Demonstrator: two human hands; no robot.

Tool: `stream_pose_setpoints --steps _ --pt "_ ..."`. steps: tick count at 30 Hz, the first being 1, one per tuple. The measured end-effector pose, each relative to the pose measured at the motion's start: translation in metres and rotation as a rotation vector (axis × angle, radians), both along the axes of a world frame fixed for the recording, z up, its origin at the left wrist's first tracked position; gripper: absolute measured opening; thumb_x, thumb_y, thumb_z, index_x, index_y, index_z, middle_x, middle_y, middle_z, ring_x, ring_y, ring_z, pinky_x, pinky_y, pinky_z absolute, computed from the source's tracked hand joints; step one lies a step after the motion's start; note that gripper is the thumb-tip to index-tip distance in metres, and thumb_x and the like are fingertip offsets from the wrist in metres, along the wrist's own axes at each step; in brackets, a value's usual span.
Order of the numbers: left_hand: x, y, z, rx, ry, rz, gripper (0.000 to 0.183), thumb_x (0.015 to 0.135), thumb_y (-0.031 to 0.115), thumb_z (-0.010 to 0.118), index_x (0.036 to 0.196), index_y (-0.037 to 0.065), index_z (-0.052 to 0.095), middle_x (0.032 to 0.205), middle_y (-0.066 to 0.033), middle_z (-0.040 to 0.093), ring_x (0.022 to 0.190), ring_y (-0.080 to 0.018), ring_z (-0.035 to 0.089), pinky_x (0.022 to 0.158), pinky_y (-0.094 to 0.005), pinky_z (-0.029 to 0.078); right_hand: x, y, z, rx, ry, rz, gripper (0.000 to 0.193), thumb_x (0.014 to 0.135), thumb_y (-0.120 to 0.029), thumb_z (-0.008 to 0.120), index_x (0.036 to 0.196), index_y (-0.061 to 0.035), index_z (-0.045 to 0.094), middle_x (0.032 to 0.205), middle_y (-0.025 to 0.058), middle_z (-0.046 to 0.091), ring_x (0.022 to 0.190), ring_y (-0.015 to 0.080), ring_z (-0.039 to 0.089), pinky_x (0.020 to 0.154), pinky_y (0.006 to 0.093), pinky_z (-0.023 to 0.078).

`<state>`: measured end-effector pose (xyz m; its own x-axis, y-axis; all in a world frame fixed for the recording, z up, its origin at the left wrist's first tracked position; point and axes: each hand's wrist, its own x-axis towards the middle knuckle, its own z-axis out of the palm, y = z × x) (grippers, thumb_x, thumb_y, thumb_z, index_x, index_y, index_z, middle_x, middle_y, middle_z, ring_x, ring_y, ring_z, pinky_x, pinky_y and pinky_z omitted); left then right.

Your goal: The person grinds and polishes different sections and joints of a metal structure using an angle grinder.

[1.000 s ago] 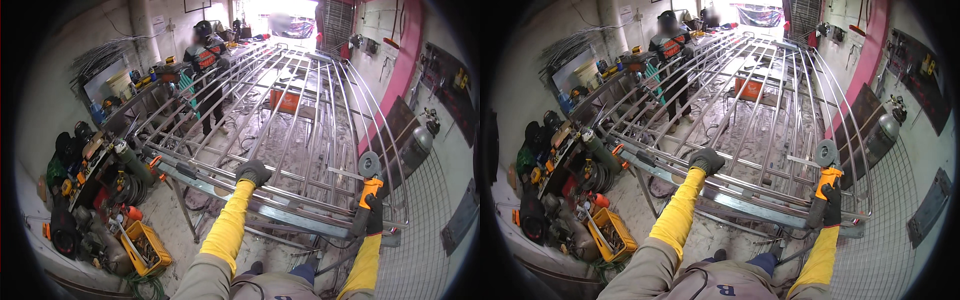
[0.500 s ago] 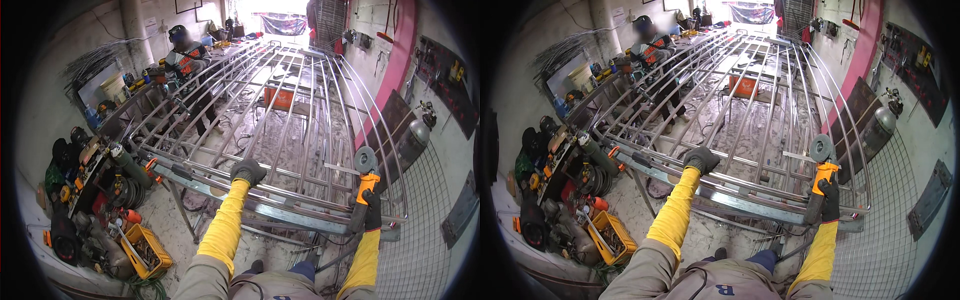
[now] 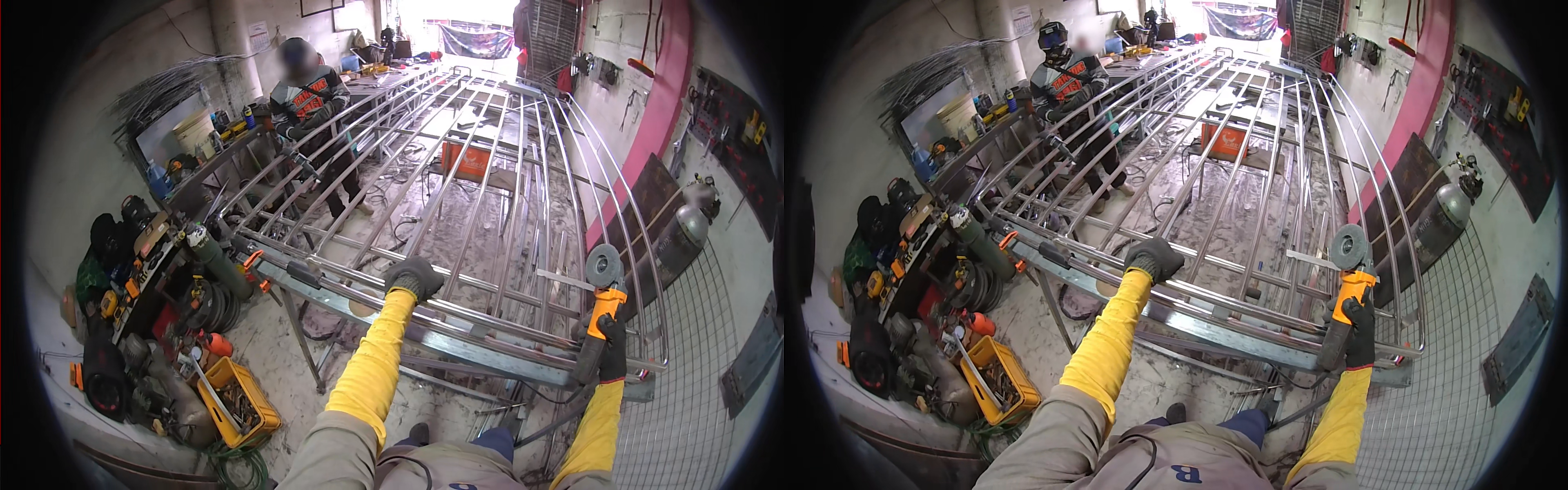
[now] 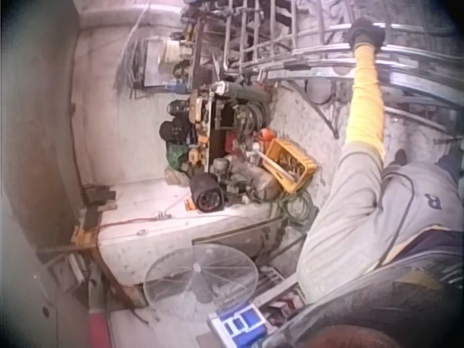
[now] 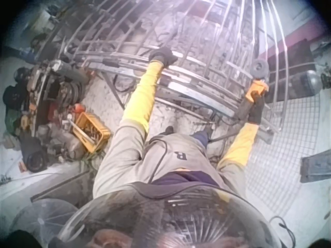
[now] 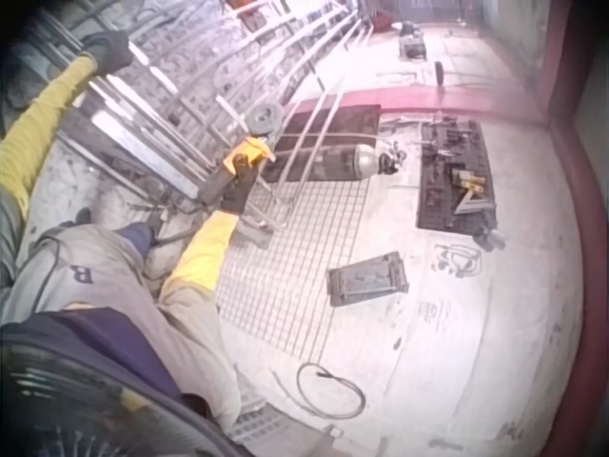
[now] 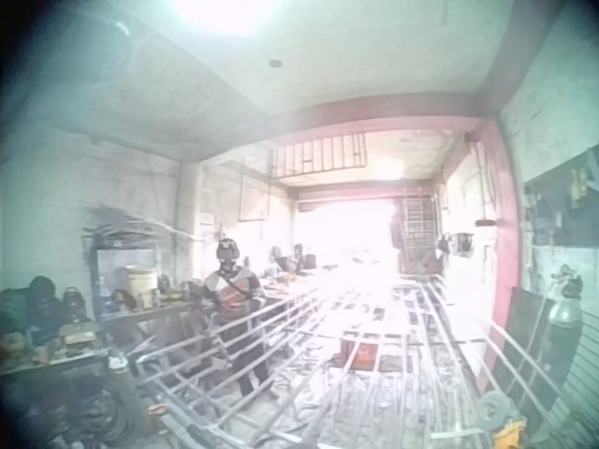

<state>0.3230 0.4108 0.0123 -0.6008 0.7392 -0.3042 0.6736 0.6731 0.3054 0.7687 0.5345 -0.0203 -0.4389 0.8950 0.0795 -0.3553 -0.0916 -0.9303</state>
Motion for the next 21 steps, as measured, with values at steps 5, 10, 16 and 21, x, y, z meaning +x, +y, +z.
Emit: stream_pose_setpoints --steps 5,10,16,21 --pt "-0.001 0.0 -0.001 -0.028 -0.026 0.003 0.05 0.088 0.041 0.066 0.123 0.008 0.08 0.124 -0.0198 0.078 0.116 -0.04 0.076 0.1 -0.0506 0.059 0.002 0.0 -0.003 -0.003 0.013 0.026 0.041 0.098 -0.025 0.074 0.131 -0.0056 0.058 0.096 0.011 0.073 0.077 0.0207 0.075 0.068 0.0332 0.064" --pt "0.001 -0.005 -0.001 0.048 -0.014 -0.031 0.052 0.085 0.04 0.064 0.115 0.001 0.08 0.117 -0.0244 0.079 0.109 -0.0416 0.077 0.097 -0.0494 0.061 0.004 0.0 -0.005 0.022 0.012 -0.005 0.041 0.099 -0.025 0.073 0.131 -0.0046 0.058 0.095 0.0114 0.073 0.078 0.0198 0.074 0.068 0.0326 0.064" --pt "0.0 -0.009 0.008 0.037 -0.061 -0.019 0.049 0.085 0.038 0.064 0.115 0.002 0.081 0.117 -0.0232 0.079 0.108 -0.0418 0.078 0.097 -0.0486 0.062 -0.004 -0.01 0.01 0.0 -0.034 -0.012 0.041 0.099 -0.027 0.073 0.13 -0.0039 0.058 0.095 0.0117 0.072 0.078 0.0192 0.074 0.068 0.0328 0.064" --pt "0.001 -0.008 0.009 0.069 -0.06 -0.034 0.05 0.086 0.038 0.064 0.119 0.002 0.08 0.121 -0.0242 0.078 0.112 -0.042 0.076 0.099 -0.049 0.061 -0.003 -0.009 0.013 0.01 -0.057 0.001 0.041 0.099 -0.028 0.073 0.129 -0.0037 0.059 0.094 0.0108 0.072 0.077 0.0197 0.074 0.067 0.0318 0.064"
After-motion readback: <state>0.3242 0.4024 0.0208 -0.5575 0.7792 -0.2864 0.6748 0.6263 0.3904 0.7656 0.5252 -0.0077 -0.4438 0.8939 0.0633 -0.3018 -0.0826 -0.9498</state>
